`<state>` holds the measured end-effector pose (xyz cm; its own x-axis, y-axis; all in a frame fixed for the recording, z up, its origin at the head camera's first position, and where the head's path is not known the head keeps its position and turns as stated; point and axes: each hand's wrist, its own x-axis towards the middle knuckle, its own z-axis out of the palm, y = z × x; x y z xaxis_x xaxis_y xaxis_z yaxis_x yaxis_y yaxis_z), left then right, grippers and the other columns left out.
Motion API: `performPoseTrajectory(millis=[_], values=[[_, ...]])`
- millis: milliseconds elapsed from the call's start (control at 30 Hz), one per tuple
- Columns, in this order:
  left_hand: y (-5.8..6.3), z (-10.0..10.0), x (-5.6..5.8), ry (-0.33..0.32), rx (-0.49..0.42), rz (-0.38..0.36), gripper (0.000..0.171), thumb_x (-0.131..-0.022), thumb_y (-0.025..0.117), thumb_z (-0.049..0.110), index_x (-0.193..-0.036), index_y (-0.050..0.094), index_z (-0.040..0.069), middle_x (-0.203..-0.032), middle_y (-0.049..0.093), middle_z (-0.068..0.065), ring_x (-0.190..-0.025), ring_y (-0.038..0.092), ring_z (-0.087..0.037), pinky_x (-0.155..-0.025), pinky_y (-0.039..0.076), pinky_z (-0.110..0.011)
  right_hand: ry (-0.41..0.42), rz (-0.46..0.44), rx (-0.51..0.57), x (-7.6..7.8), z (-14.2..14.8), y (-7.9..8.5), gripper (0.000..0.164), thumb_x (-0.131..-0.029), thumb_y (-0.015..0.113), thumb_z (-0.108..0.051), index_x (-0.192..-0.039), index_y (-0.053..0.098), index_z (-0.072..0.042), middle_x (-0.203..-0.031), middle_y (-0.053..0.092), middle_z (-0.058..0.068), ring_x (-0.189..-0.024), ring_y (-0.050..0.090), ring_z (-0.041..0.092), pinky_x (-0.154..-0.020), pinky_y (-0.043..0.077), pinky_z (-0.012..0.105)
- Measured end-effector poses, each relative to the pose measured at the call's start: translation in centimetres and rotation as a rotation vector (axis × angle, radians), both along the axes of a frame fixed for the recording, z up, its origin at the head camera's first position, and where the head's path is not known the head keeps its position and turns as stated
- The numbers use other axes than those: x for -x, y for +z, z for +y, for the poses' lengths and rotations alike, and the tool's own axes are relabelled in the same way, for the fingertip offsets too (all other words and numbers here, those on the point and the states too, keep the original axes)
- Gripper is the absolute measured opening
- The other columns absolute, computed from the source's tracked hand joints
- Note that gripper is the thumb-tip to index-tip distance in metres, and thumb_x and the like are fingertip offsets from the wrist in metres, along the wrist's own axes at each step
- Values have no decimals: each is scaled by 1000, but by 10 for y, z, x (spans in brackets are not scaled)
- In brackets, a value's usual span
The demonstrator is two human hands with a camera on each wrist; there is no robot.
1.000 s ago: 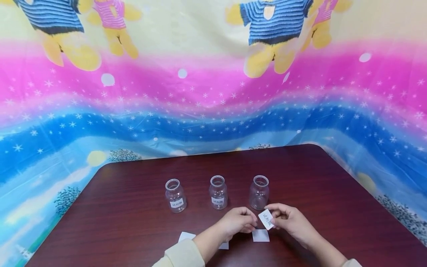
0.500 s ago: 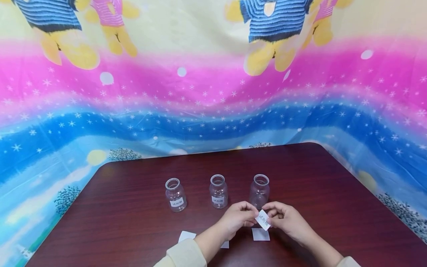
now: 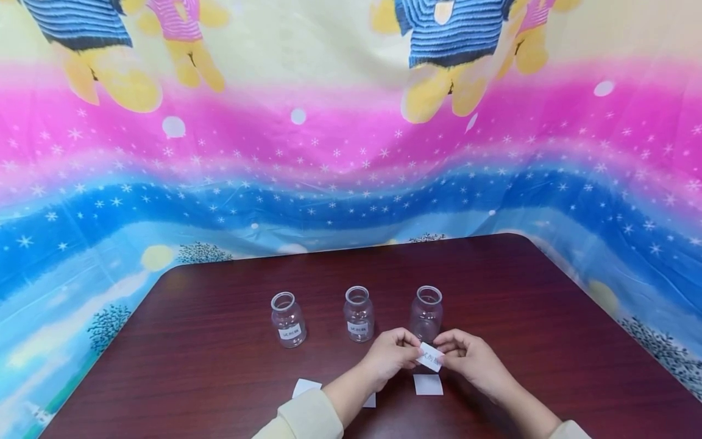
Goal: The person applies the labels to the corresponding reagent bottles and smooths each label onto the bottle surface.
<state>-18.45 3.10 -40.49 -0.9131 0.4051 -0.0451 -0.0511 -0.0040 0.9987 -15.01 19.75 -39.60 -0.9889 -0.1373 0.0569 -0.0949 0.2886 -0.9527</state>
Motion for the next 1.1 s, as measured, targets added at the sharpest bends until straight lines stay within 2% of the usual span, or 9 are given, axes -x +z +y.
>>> performPoseTrajectory(millis=[200, 400, 667, 933, 1100], values=[[0, 1, 2, 37, -6, 6, 6, -73, 57, -4, -78, 55, -5, -62, 55, -1, -55, 55, -10, -55, 48, -25, -149, -38, 32, 3, -2, 0, 28, -72, 64, -1, -94, 52, 11, -81, 57, 11, -71, 56, 16, -62, 47, 26], [0, 4, 6, 62, 0, 17, 7, -74, 59, -1, -79, 56, -5, -63, 57, -2, -59, 57, -12, -57, 48, -26, -160, -46, 69, 6, 0, -3, 21, -75, 61, -1, -87, 51, 13, -74, 56, 11, -65, 55, 14, -61, 48, 29], [-1, 6, 11, 118, 56, 30, 8, -75, 61, 3, -78, 58, -3, -65, 58, -2, -63, 59, -14, -58, 48, -25, -237, -65, 78, 15, -3, -6, 12, -76, 57, 3, -83, 53, 11, -68, 57, 11, -62, 57, 17, -57, 48, 29], [-3, 11, 16, 180, 94, 62, 5, -72, 63, 3, -71, 59, 3, -58, 50, 3, -53, 45, -7, -49, 37, -19, -296, -40, 48, 21, -6, -9, 11, -75, 57, 5, -81, 52, 12, -66, 57, 11, -60, 57, 15, -55, 48, 26], [-4, 13, 20, 175, 92, 69, 5, -71, 63, 3, -69, 59, 4, -55, 49, 3, -51, 43, -6, -47, 35, -18, -316, -21, 59, 27, -6, -7, 9, -75, 56, 6, -81, 53, 12, -66, 56, 10, -60, 57, 14, -56, 49, 26]])
